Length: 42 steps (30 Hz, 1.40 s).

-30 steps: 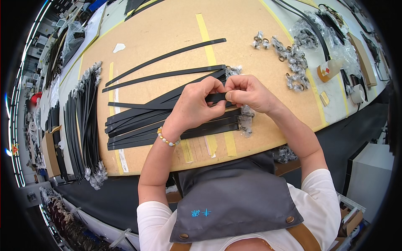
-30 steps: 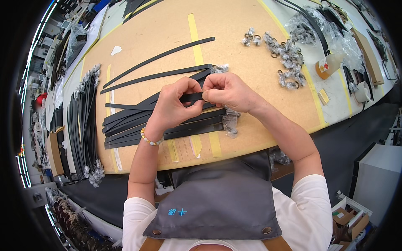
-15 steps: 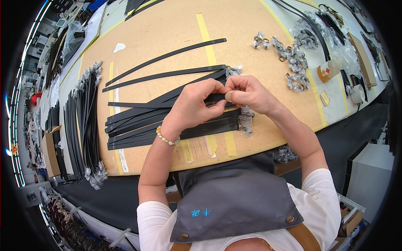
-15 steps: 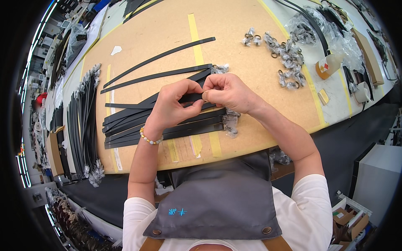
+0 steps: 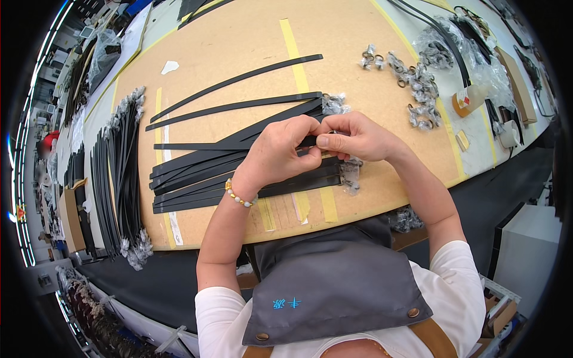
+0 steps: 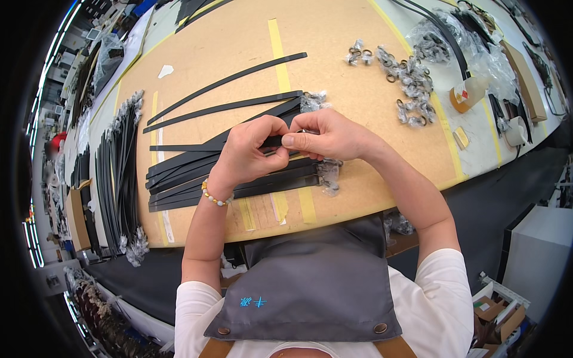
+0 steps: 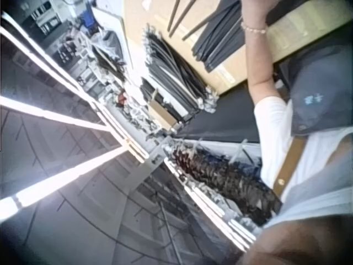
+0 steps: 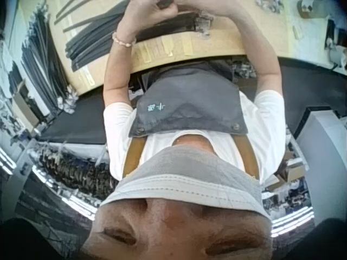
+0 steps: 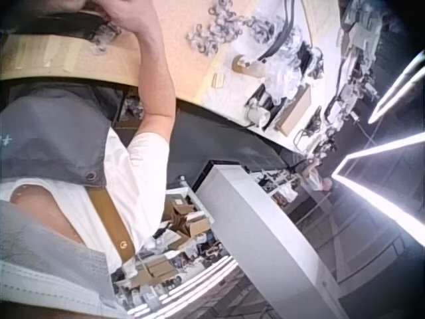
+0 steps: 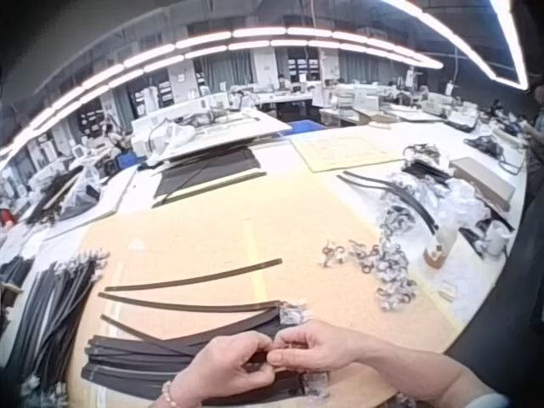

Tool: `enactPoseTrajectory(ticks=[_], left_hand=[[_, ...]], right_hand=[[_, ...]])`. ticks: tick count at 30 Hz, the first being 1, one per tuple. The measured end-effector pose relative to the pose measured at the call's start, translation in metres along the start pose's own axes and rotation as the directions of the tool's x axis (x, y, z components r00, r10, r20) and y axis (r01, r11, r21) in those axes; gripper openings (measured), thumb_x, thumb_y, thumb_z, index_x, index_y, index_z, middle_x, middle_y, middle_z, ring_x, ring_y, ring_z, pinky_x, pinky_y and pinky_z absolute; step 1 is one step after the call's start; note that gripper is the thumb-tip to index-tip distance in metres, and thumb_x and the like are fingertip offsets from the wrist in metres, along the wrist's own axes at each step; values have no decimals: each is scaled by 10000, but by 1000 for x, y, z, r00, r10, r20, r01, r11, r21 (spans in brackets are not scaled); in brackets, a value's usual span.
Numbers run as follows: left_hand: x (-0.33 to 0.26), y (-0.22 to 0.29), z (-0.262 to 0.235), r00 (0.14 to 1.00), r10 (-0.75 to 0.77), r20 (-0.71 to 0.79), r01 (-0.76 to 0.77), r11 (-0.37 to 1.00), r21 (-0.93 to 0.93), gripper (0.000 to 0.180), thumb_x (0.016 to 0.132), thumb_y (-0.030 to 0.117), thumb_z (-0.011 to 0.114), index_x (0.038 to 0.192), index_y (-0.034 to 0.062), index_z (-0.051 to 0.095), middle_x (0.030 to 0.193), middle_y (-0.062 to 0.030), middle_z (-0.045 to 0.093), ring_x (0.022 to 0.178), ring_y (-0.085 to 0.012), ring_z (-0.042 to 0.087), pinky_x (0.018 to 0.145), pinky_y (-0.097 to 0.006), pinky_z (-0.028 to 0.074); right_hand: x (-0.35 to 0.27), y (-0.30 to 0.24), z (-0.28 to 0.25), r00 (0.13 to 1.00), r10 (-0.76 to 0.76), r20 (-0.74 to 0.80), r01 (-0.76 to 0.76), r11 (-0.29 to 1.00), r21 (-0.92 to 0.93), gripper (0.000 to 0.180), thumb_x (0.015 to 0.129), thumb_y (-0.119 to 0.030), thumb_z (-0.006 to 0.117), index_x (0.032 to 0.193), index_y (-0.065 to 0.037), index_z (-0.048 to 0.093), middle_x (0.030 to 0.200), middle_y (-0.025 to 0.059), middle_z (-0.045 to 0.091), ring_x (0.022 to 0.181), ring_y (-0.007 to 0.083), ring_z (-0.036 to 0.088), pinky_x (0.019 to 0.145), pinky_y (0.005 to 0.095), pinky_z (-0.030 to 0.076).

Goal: The worker is attaching metal rings and buckles to black leather or synthetic straps at a workshop table.

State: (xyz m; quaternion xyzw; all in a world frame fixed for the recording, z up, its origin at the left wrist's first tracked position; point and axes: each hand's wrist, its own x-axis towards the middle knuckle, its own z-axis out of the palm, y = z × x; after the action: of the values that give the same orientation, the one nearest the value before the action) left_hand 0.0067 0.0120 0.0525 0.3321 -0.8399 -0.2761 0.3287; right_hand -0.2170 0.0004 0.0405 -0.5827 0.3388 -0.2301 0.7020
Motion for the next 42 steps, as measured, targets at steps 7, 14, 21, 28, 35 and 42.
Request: enactPoseTrajectory(ticks=[7,14,21,28,35,42], left_hand=[[1,2,-8,994,-111,20,113,982,-150,166,815,36,768,930,14,651,845,-81,716,709,-136,679,608,-268,540],[-3,-11,-10,993,-105,56,117,941,-319,207,809,55,836,907,-1,662,839,-53,726,727,-71,643,641,-221,530],[-7,-5,-26,979,-191,73,205,906,-370,254,781,-27,861,917,-11,647,904,-25,665,820,-63,637,733,-222,552],[-1,-10,-20,977,-176,122,206,927,-313,239,802,-25,848,933,-19,648,906,-31,667,845,-62,644,747,-224,560],[-5,-31,-1,971,-212,109,239,868,-435,227,839,72,845,932,-3,652,825,-12,682,731,-54,596,659,-226,507],[-3,-39,28,969,-246,38,248,967,-54,227,854,47,817,970,-13,631,842,-42,671,770,-93,618,712,-251,522]], right_hand=[[6,18,2,983,-181,24,176,977,120,315,1029,-314,653,817,-88,597,743,-87,490,705,14,393,602,207,317],[8,25,8,970,-241,11,237,962,136,340,1036,-309,639,775,-101,577,726,-83,482,694,16,387,594,214,303],[-2,3,-6,992,-88,91,71,982,173,274,1040,-321,626,937,-67,628,860,-34,634,747,22,539,637,200,426],[4,13,-2,981,-194,26,193,980,37,224,1035,-239,600,913,-50,610,810,-51,582,706,18,469,610,213,386],[5,13,-1,972,-216,-87,170,912,-373,227,973,-229,665,866,-29,661,700,-16,578,698,53,500,627,263,420],[27,26,-90,614,-571,-545,-107,624,-774,287,954,-336,696,1084,-84,738,1108,107,719,1114,242,652,988,382,508]])
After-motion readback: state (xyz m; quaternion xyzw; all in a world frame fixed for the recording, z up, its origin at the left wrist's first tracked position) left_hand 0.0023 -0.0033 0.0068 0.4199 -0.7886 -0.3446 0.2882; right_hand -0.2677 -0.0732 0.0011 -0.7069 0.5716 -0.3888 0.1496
